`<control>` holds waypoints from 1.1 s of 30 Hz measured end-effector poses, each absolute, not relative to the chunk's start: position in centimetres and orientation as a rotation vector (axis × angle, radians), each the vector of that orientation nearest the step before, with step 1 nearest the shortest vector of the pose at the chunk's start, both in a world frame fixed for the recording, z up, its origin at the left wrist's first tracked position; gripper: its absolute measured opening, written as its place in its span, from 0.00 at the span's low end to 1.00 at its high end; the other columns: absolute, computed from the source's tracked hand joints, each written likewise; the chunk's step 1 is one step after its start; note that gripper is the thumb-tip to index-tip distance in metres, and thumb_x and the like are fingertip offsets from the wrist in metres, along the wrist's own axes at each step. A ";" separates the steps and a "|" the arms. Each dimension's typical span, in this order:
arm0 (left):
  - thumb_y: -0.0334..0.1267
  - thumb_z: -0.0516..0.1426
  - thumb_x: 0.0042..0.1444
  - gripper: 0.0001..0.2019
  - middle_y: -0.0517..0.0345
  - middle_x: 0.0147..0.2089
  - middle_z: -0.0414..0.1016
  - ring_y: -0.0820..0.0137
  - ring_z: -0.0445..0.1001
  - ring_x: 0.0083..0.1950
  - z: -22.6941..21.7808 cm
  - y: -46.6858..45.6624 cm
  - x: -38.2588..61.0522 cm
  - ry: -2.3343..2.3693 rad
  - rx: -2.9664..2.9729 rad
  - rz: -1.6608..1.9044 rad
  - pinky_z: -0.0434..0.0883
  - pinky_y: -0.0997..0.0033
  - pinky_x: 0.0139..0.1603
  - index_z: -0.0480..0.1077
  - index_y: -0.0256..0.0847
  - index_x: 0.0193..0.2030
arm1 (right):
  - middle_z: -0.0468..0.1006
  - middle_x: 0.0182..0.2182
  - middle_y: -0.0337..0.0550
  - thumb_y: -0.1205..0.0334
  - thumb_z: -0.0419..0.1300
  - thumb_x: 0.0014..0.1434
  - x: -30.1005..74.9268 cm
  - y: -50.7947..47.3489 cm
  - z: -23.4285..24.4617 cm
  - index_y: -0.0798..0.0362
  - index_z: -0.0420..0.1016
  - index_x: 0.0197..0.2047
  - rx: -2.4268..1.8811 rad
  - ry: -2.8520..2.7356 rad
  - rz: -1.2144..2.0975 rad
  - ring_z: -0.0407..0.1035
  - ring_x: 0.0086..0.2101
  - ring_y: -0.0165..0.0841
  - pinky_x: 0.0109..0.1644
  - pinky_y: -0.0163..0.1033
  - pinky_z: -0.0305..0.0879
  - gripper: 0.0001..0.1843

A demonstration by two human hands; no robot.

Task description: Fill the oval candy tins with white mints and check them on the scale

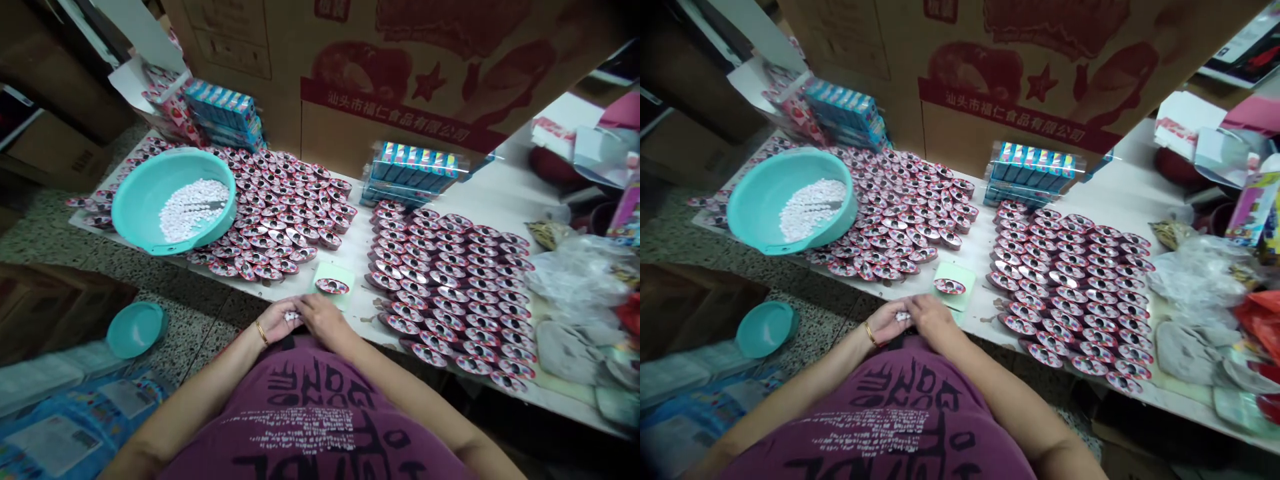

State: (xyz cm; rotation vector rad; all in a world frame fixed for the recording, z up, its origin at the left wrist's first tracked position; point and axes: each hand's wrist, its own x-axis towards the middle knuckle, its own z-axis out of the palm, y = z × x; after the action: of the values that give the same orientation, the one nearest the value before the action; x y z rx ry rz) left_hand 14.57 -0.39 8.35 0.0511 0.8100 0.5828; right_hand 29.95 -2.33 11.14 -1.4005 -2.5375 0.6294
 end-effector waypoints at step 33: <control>0.35 0.54 0.50 0.09 0.66 0.21 0.57 0.86 0.52 0.15 7.0 -1.1 12.4 0.946 0.035 0.447 0.44 0.87 0.10 0.65 0.34 0.38 | 0.66 0.46 0.51 0.58 0.57 0.51 35.5 0.8 6.2 0.51 0.59 0.54 -1.798 -2.264 0.672 0.58 0.45 0.40 0.47 0.44 0.54 0.26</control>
State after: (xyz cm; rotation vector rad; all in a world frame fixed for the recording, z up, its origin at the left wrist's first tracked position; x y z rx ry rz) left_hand 12.40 -1.11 7.02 0.0351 0.9463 0.4468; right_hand 35.45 0.82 6.22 -1.7983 -2.2637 0.6716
